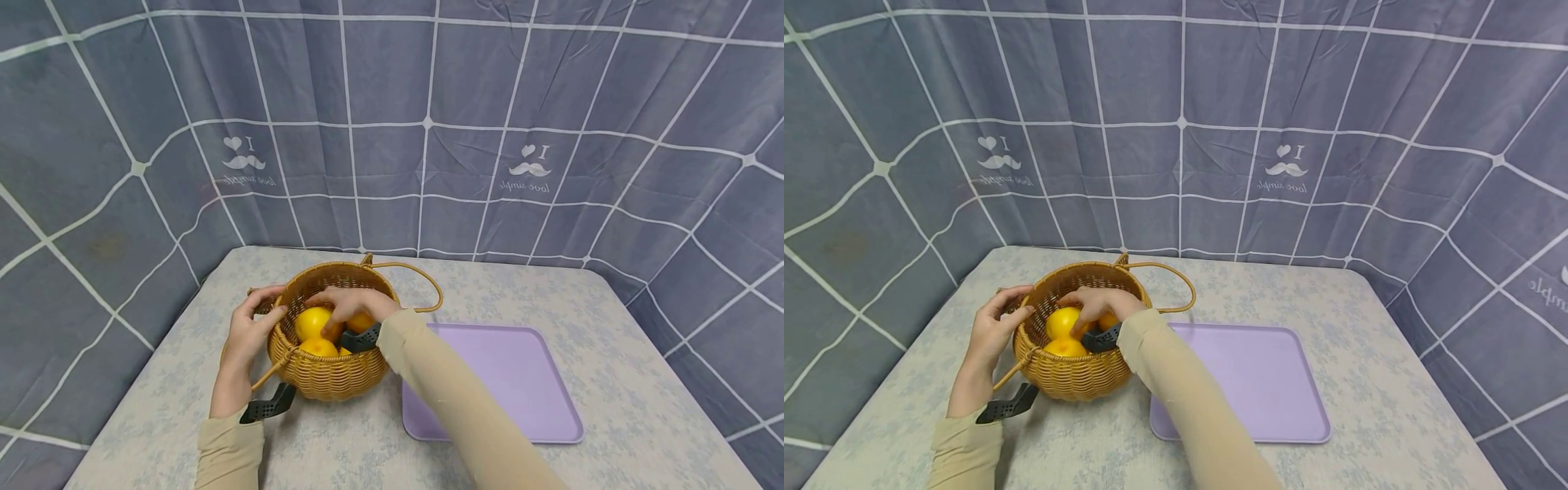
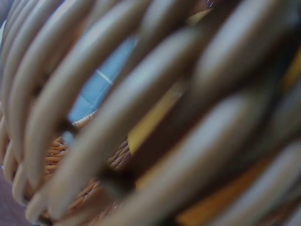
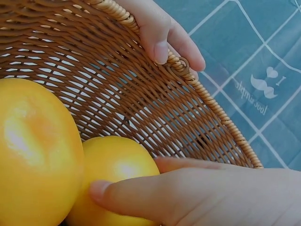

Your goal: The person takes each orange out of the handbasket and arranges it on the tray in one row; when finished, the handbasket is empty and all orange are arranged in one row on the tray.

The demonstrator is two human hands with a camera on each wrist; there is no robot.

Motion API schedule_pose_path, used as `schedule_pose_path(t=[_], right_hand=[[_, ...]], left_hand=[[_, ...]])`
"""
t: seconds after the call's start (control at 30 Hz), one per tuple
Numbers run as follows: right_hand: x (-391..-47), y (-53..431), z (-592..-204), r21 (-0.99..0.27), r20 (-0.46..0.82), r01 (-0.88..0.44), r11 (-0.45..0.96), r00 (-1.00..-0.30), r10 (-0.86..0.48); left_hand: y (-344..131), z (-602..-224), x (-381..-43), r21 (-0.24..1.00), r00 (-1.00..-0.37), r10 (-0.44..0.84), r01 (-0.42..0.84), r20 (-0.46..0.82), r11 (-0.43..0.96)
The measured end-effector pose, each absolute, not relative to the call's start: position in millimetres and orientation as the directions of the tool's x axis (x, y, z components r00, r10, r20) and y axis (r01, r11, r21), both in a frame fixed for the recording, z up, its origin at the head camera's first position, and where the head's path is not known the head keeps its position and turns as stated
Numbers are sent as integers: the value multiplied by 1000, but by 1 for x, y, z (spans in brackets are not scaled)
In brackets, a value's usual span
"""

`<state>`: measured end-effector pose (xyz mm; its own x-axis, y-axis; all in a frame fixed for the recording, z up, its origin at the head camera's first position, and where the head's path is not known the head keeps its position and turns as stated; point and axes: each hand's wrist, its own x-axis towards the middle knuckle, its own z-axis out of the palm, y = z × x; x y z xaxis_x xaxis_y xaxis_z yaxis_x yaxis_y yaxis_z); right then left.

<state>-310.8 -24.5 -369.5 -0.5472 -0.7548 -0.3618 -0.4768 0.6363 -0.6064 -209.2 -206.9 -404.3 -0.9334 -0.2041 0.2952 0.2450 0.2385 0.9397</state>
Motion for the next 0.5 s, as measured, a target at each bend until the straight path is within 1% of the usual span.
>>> schedule_pose_path(t=[0.1, 0.23, 0.37, 0.43, 0.5], right_hand=[[-310, -24, -370, -607, -389, -449, 656, -551, -738], [-309, -23, -371, -679, -399, -376, 631, -533, -746], [-309, -22, -372, -723, -389, -341, 600, -517, -763], [-308, -22, -372, -732, -381, -340, 591, -514, -768], [-308, -23, -371, -711, -373, -374, 596, -517, -770]], left_hand=[[-207, -405, -210, 939, -931, -204, 254, 302, 232], [-207, -405, -210, 942, -934, -204, 247, 295, 228], [-207, -404, -210, 946, -936, -208, 235, 282, 224], [-208, -404, -211, 947, -937, -210, 233, 280, 223], [-208, -404, -211, 947, -937, -210, 231, 278, 225]])
